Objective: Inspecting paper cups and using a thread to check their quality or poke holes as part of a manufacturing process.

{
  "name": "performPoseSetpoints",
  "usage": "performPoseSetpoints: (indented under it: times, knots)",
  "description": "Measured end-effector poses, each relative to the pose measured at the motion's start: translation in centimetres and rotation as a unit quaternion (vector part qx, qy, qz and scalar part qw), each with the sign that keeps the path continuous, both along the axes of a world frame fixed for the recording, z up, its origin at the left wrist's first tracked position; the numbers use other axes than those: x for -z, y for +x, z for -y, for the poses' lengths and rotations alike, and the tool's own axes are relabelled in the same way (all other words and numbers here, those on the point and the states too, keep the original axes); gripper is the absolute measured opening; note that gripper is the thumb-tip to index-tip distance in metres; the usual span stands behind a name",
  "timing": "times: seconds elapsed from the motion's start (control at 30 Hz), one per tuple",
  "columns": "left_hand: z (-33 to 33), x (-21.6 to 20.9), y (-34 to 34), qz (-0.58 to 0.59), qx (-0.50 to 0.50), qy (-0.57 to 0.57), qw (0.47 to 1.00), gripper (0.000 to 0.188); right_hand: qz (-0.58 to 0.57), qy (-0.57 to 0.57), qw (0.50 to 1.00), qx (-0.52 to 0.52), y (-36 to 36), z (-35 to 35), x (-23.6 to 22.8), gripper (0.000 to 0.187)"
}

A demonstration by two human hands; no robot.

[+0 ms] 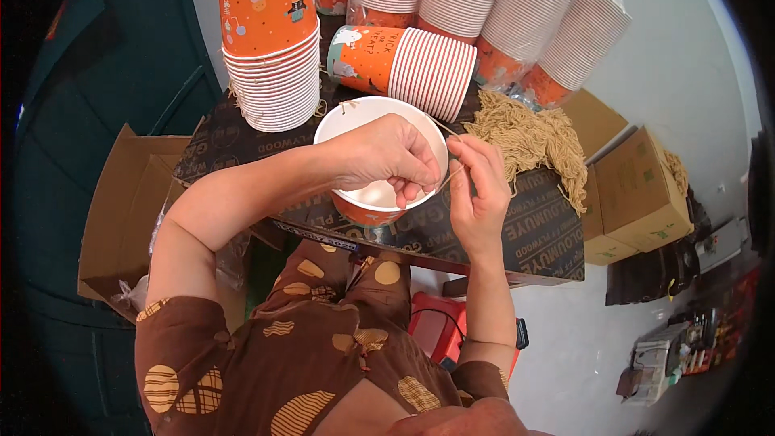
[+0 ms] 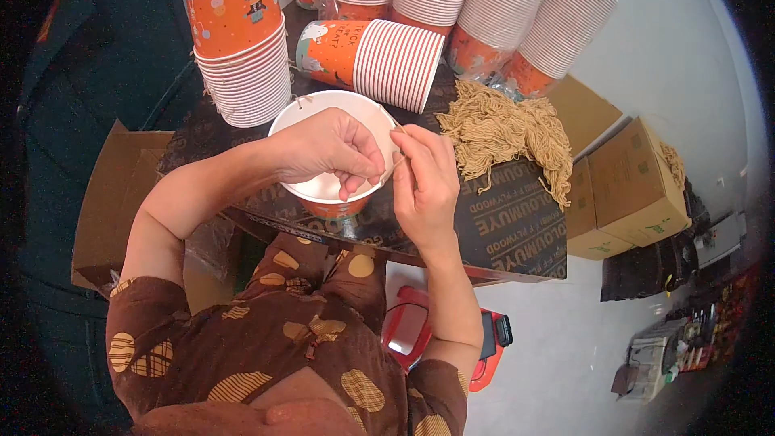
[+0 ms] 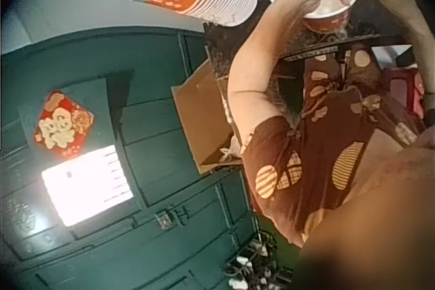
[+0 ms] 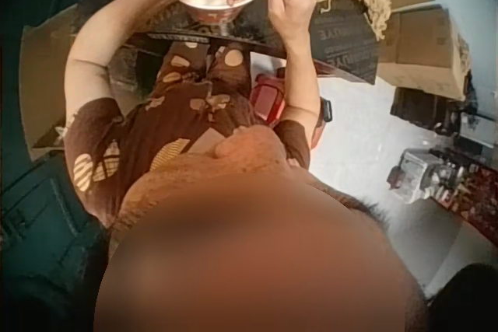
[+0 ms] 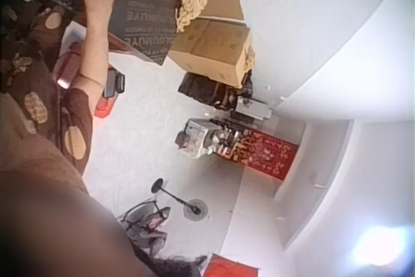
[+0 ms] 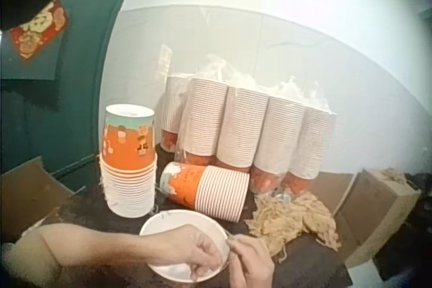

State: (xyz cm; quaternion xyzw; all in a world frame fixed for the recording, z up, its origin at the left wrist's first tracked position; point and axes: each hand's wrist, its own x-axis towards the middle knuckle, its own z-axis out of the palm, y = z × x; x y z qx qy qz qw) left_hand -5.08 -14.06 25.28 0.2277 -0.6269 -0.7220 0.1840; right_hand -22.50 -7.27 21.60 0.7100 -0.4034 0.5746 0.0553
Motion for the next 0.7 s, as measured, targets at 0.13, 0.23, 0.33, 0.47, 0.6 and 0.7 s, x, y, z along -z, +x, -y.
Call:
performPoseSetpoints:
  times: [0.13,0.23,0.33,0.47,0.6,0.7]
  knots:
    - [0.0,0.2,-0.1,-0.005,0.008,0.003,1.000,0.004,-0.067,0.012,0.997,-0.037,-0.3,1.0,-1.5,0.023]
    - [0.0,0.0,-0.3,0.017,0.015,-0.013,1.000,0.004,-0.110,0.024,0.991,-0.072,-0.5,1.9,-2.1,0.025]
    - [0.2,0.1,-0.4,0.041,0.010,-0.030,0.999,0.005,-0.142,0.041,0.985,-0.084,-0.3,2.3,-2.7,0.026]
    - [0.0,0.2,-1.0,0.013,0.010,-0.038,0.999,0.006,-0.174,0.038,0.979,-0.098,-0.3,2.2,-3.7,0.029]
    - [0.1,0.3,-0.5,0.002,-0.005,0.009,1.000,0.003,-0.006,0.136,0.986,-0.100,-1.0,2.0,-3.4,0.028]
    - [0.0,0.2,-0.3,0.002,-0.005,0.020,1.000,0.005,0.028,0.159,0.986,-0.045,-1.3,0.8,-2.9,0.017]
